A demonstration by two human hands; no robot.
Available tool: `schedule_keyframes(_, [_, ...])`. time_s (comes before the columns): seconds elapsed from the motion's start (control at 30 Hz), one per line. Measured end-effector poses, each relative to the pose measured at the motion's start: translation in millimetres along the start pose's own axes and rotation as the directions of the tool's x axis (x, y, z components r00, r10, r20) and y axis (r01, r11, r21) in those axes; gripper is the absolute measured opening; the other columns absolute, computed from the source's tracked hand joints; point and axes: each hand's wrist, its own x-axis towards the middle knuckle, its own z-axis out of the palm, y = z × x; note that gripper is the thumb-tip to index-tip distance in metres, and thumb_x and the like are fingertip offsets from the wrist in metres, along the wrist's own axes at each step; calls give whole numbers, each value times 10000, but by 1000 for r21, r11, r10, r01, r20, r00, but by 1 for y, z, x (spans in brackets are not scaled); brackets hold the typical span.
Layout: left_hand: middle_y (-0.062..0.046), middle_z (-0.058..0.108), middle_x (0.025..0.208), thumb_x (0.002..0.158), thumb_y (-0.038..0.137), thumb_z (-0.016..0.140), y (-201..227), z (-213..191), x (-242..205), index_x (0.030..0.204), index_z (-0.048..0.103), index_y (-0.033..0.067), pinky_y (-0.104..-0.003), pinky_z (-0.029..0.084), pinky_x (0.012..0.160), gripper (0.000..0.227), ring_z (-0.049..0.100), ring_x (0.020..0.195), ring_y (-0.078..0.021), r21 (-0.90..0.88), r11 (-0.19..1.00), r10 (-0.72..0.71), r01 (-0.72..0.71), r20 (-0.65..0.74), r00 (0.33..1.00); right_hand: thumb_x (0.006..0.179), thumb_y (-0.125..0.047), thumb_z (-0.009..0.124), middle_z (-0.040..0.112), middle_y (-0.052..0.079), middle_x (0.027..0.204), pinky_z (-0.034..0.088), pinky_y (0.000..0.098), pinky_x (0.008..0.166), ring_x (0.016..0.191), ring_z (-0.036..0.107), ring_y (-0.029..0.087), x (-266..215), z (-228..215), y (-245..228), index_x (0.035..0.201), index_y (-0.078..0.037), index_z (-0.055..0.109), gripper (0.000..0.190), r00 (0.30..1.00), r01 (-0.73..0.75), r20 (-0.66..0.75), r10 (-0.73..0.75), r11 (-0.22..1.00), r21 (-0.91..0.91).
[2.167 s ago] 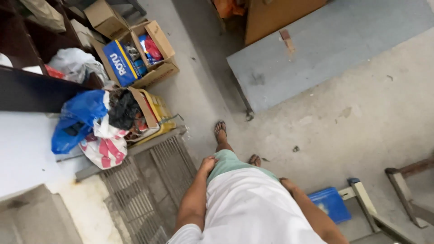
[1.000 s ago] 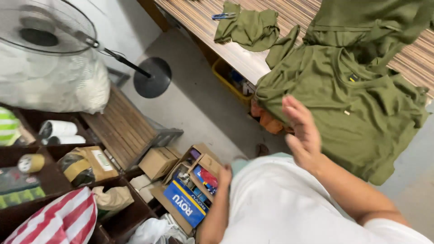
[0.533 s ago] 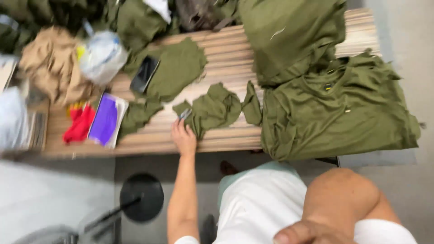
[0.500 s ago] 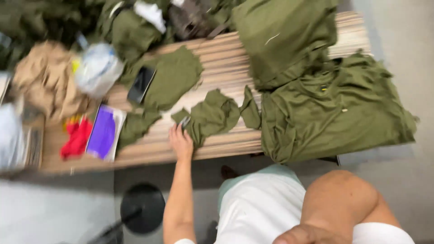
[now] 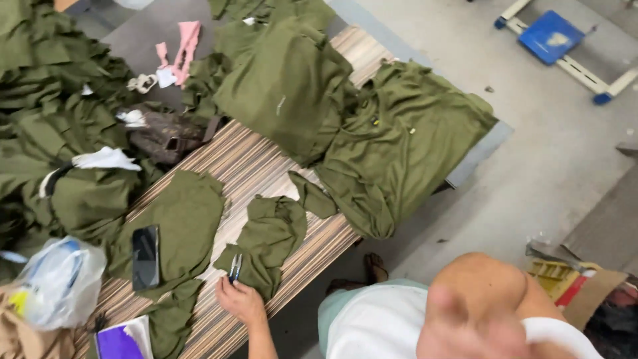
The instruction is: The person picks up a piece of green fabric from a table and uses scissors to cut a small section. They then move to the floor to pick up a wooden board before returning to the table to continue cutting the fabric.
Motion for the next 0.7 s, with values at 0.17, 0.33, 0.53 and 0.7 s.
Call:
schedule_keyframes(0.17, [-306,606,1160,1125,278,460,-7,1,-5,1108,586,-88,-594,482,902,387,594,1035,-502,-13,1000,-6,7,68,998,961,-76,608,678,95,1114,606,538,1040,1155,660,335,26,-21,105,1140,-108,619,182,992,86,-2,-125,701,-708])
schedule_keyframes(0.33, [-238,601,1009,1153,315,435,1,-3,-20,1130,597,-19,-530,449,777,372,569,858,-477,18,989,-144,144,6,990,1065,-198,577,662,98,976,516,387,885,947,632,264,-90,-98,204,1010,-72,689,177,818,-185,169,550,530,-828])
schedule_keyframes(0.53, [-251,562,1013,1040,296,712,0,-13,-10,1216,535,-5,-502,451,743,391,575,829,-437,33,861,-509,508,107,854,954,-601,472,489,199,1334,482,475,924,1154,559,388,-196,-129,261,1423,-44,506,729,20,-105,165,986,166,-981])
schedule_keyframes(0.7, [-141,728,955,965,449,735,-22,-2,9,1066,694,124,-538,452,690,342,662,833,-430,-28,878,-451,477,284,846,946,-284,706,578,157,1142,533,496,734,973,580,360,-264,-179,306,1033,-71,732,232,134,136,181,974,163,-977])
